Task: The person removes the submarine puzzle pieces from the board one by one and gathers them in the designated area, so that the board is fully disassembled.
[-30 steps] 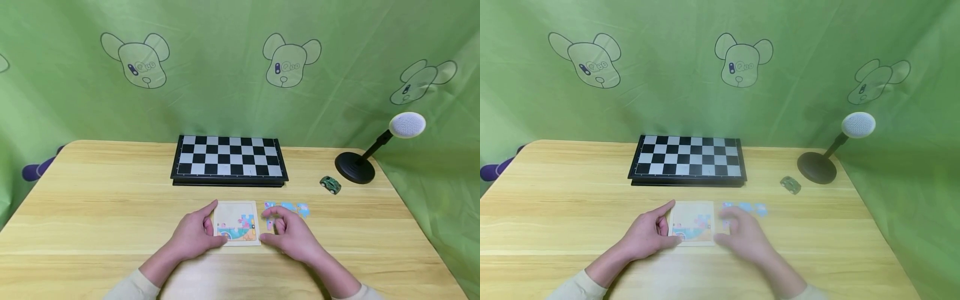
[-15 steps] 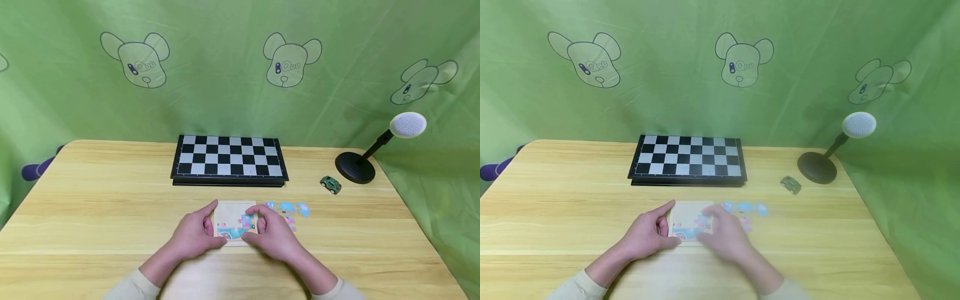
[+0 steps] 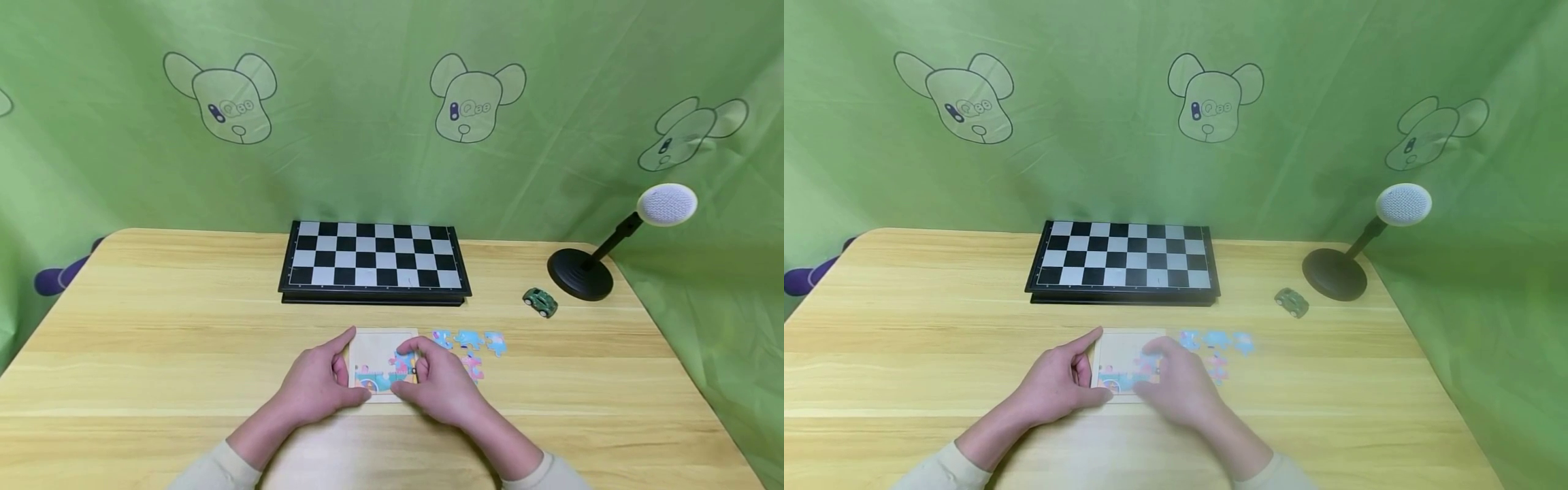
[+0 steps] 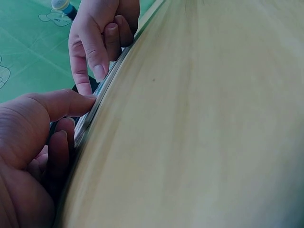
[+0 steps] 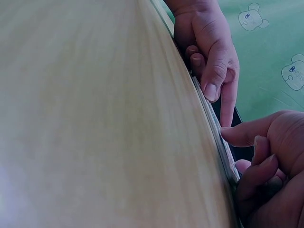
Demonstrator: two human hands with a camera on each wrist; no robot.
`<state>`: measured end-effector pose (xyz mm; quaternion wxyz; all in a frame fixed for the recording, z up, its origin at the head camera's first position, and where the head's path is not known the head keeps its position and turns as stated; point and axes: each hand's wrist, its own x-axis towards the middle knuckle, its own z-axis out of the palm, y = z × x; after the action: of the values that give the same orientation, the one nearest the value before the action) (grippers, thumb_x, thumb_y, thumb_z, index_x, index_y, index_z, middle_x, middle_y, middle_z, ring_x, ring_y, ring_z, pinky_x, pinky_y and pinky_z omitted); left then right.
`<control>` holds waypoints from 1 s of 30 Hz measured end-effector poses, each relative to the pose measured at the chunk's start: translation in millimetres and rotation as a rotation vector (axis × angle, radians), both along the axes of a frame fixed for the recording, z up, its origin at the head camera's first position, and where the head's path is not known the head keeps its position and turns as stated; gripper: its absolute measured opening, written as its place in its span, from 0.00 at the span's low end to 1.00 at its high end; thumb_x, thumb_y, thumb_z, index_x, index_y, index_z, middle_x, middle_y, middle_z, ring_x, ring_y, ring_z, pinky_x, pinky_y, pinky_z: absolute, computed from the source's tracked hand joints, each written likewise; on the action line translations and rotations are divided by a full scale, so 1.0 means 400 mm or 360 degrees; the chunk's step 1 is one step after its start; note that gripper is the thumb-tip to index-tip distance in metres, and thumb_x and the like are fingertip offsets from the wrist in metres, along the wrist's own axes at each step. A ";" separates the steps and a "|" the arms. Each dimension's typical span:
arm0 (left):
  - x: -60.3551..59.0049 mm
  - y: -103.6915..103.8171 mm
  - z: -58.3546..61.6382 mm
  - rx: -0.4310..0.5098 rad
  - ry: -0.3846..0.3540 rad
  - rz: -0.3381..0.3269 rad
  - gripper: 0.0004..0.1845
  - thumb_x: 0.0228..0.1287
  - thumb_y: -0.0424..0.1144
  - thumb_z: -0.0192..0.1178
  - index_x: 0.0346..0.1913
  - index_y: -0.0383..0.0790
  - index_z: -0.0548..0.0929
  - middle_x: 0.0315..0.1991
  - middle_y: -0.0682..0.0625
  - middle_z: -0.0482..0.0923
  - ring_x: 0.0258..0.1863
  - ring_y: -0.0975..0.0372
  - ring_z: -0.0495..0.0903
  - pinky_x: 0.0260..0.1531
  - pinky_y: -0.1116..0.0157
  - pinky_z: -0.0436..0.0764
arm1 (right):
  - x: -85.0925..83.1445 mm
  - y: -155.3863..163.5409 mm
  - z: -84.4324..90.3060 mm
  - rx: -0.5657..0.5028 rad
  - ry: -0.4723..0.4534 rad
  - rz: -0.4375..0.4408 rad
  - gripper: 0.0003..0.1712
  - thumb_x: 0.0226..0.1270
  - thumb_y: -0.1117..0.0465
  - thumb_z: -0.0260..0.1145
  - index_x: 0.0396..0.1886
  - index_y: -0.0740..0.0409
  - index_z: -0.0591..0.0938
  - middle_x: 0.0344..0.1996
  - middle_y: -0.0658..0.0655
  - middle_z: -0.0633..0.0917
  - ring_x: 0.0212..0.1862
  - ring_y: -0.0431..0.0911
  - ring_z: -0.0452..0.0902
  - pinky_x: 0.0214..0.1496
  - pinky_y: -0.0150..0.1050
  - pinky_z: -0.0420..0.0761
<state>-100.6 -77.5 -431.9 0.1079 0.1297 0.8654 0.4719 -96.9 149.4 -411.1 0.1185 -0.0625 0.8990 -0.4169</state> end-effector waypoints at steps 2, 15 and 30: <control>0.000 0.000 0.000 -0.0002 0.0000 0.0002 0.54 0.43 0.42 0.80 0.74 0.32 0.64 0.20 0.56 0.74 0.18 0.63 0.73 0.23 0.64 0.72 | 0.000 0.000 0.000 0.0001 0.0005 -0.0001 0.27 0.51 0.62 0.81 0.51 0.53 0.81 0.15 0.49 0.69 0.18 0.43 0.62 0.22 0.37 0.63; 0.000 0.000 0.002 0.0003 -0.0010 0.0012 0.54 0.43 0.42 0.81 0.75 0.33 0.64 0.21 0.55 0.74 0.18 0.62 0.72 0.21 0.65 0.71 | -0.002 -0.003 -0.001 0.0026 -0.0024 -0.0057 0.28 0.50 0.61 0.82 0.50 0.53 0.80 0.17 0.50 0.70 0.19 0.44 0.63 0.22 0.37 0.64; 0.000 0.000 0.002 0.0010 -0.0029 0.0020 0.54 0.43 0.43 0.81 0.75 0.34 0.64 0.21 0.55 0.74 0.19 0.62 0.72 0.22 0.64 0.71 | -0.004 0.002 -0.005 -0.0021 -0.0074 -0.0040 0.30 0.51 0.61 0.81 0.50 0.51 0.74 0.16 0.51 0.70 0.17 0.44 0.63 0.20 0.37 0.63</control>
<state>-100.5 -77.4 -431.1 0.1123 0.1203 0.8637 0.4763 -98.4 150.2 -413.2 0.1338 -0.0423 0.8940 -0.4255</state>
